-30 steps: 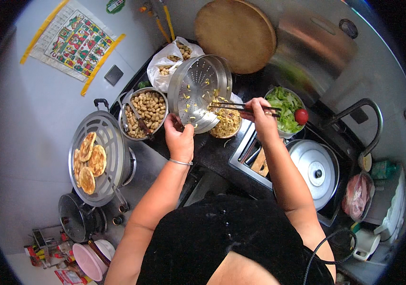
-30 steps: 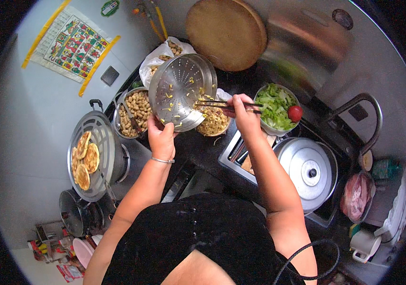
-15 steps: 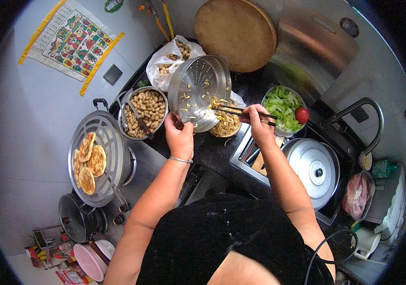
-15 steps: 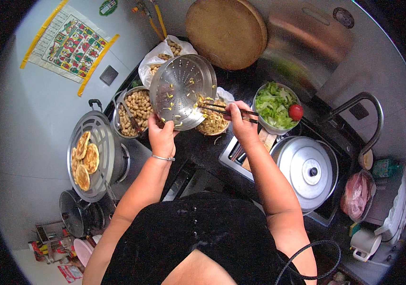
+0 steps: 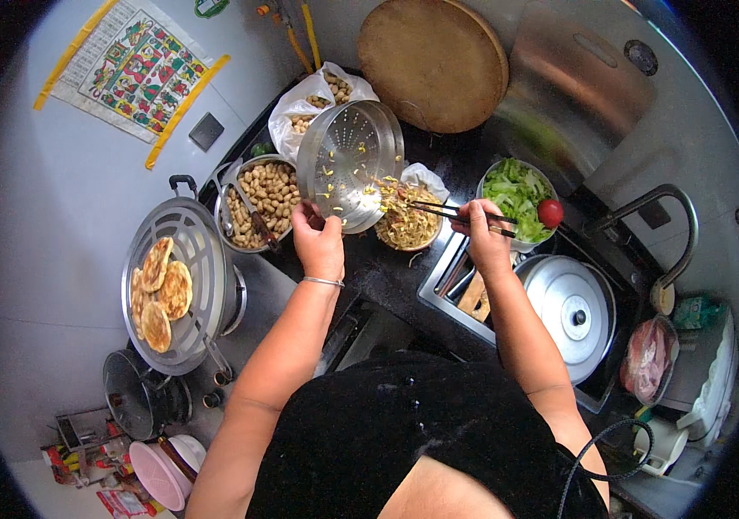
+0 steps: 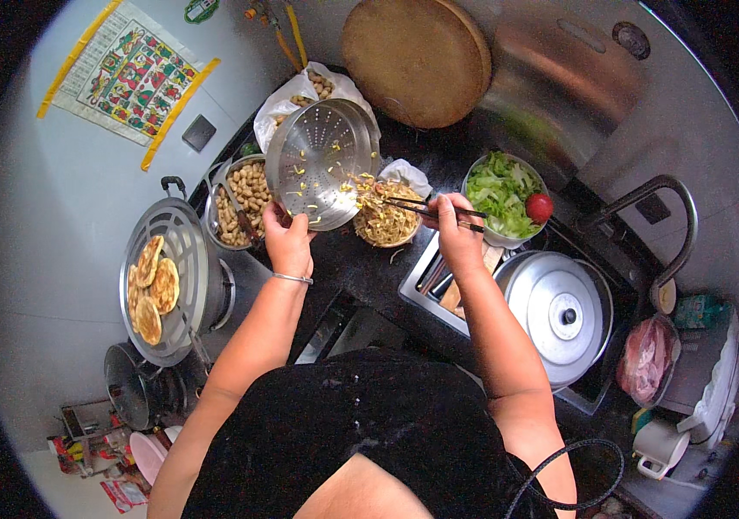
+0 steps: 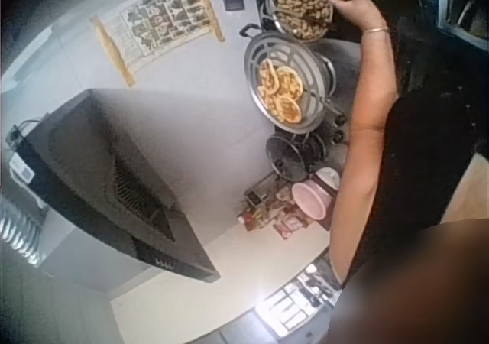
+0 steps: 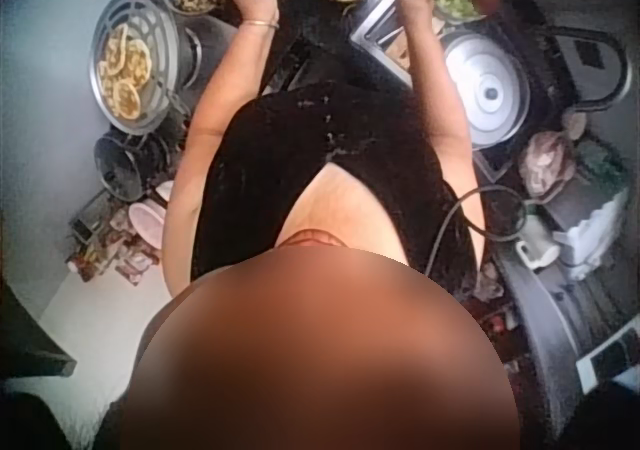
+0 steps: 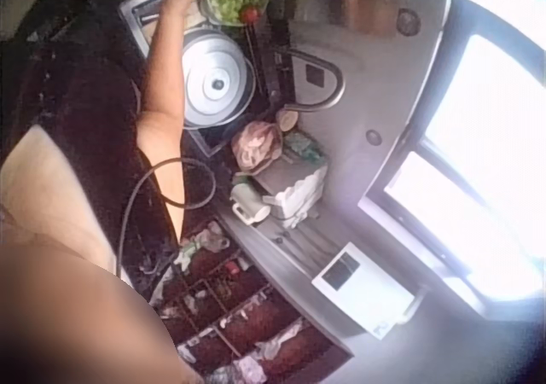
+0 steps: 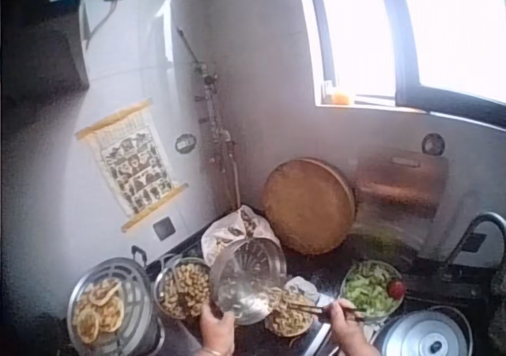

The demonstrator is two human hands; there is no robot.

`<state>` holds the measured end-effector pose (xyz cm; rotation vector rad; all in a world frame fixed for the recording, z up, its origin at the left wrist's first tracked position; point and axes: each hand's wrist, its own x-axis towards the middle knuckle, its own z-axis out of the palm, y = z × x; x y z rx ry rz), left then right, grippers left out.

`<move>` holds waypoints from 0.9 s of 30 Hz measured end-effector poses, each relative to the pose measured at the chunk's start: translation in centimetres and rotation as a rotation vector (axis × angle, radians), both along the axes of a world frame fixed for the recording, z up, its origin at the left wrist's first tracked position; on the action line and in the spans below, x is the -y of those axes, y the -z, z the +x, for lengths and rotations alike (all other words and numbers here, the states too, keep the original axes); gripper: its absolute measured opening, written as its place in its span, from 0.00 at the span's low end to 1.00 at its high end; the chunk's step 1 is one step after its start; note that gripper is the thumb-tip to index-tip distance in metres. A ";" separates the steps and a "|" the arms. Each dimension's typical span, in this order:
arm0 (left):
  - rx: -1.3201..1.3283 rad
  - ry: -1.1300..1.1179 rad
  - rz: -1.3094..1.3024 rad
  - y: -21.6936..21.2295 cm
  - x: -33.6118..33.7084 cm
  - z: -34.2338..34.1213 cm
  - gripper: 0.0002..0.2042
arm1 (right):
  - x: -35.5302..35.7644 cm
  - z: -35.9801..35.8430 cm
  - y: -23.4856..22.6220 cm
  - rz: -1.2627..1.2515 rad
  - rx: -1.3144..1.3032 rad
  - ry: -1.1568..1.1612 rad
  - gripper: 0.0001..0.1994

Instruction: The person uses chopsticks to transfer noodles from a bowl into a small bowl, then places the noodles onto flatbreads in a steamer. They handle the flatbreads and cover the steamer, then retrieve plates from a drawer.

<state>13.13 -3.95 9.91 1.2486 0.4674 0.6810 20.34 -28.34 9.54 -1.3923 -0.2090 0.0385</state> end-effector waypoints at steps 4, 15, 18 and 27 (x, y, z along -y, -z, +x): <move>0.026 0.007 0.003 -0.3 0.0 -0.2 0.22 | -0.3 -0.3 -1.5 0.075 0.022 -0.025 0.11; -0.025 -0.025 0.190 -1.8 1.2 0.1 0.19 | -0.6 1.7 2.3 0.173 -0.064 -0.083 0.13; -0.008 -0.060 0.158 -1.0 1.6 0.7 0.21 | -0.5 1.4 1.7 0.194 -0.062 -0.039 0.13; -0.003 -0.146 0.148 -0.3 1.0 1.3 0.19 | 0.5 1.4 1.4 0.150 -0.096 -0.014 0.14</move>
